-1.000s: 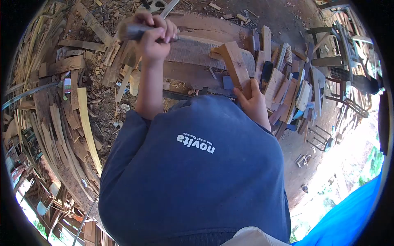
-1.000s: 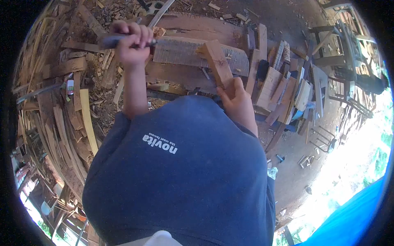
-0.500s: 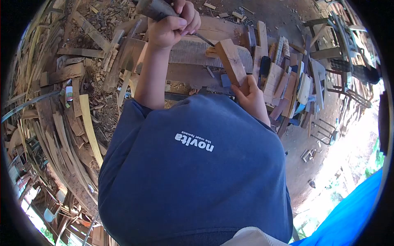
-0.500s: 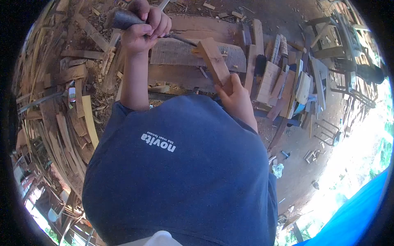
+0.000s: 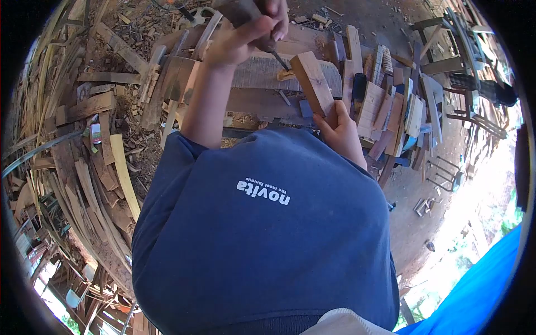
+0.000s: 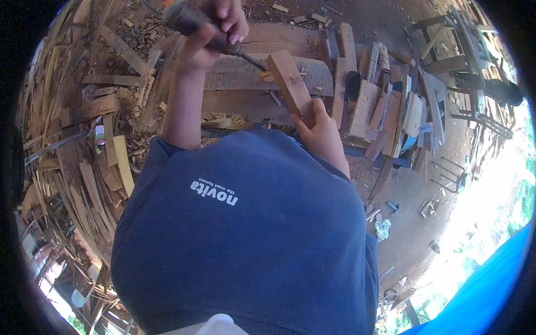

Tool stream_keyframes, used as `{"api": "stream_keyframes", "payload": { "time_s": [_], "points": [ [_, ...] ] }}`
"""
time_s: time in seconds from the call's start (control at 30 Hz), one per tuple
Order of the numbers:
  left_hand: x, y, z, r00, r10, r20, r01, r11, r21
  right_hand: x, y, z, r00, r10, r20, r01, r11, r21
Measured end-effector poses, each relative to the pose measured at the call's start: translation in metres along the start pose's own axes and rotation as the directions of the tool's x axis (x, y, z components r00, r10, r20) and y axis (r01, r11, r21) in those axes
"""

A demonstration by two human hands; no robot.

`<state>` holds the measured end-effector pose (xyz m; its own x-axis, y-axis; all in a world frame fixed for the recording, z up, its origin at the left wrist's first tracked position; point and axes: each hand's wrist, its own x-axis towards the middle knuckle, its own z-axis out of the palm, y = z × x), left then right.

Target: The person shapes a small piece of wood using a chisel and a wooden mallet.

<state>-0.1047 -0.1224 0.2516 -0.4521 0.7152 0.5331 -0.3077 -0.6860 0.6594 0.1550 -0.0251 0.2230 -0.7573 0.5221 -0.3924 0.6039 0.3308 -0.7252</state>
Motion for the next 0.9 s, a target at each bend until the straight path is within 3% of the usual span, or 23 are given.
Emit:
{"api": "stream_keyframes", "payload": {
  "time_s": [0.07, 0.13, 0.2, 0.27, 0.37, 0.67, 0.9],
  "points": [
    [-0.009, -0.007, -0.005, 0.996, 0.085, -0.021, -0.086, 0.995, -0.058, 0.001, 0.000, -0.001, 1.000, 0.005, 0.008, -0.005, 1.000, 0.004],
    [-0.019, -0.006, -0.006, 0.965, 0.187, -0.182, -0.187, 0.982, 0.016, 0.001, 0.001, -0.001, 1.000, 0.014, 0.010, -0.014, 1.000, 0.010],
    [-0.022, -0.012, -0.014, 0.932, 0.283, -0.227, -0.250, 0.954, 0.163, 0.001, 0.003, -0.001, 1.000, -0.011, -0.004, 0.011, 1.000, 0.020],
    [-0.032, -0.010, -0.010, 0.934, 0.206, -0.291, -0.138, 0.962, 0.237, 0.000, 0.004, 0.000, 1.000, -0.010, -0.021, 0.011, 1.000, 0.017],
    [-0.036, -0.010, 0.007, 0.950, 0.160, -0.269, -0.096, 0.967, 0.236, 0.000, 0.003, 0.001, 1.000, -0.004, -0.031, 0.005, 1.000, 0.015],
    [-0.029, -0.018, 0.046, 0.877, 0.278, -0.391, -0.135, 0.925, 0.355, -0.003, 0.001, 0.003, 0.999, 0.018, -0.041, -0.017, 0.999, 0.031],
    [-0.030, -0.024, 0.051, 0.900, 0.278, -0.335, -0.118, 0.897, 0.426, -0.006, 0.003, -0.001, 0.999, -0.003, -0.053, 0.005, 1.000, 0.031]
  ]
}}
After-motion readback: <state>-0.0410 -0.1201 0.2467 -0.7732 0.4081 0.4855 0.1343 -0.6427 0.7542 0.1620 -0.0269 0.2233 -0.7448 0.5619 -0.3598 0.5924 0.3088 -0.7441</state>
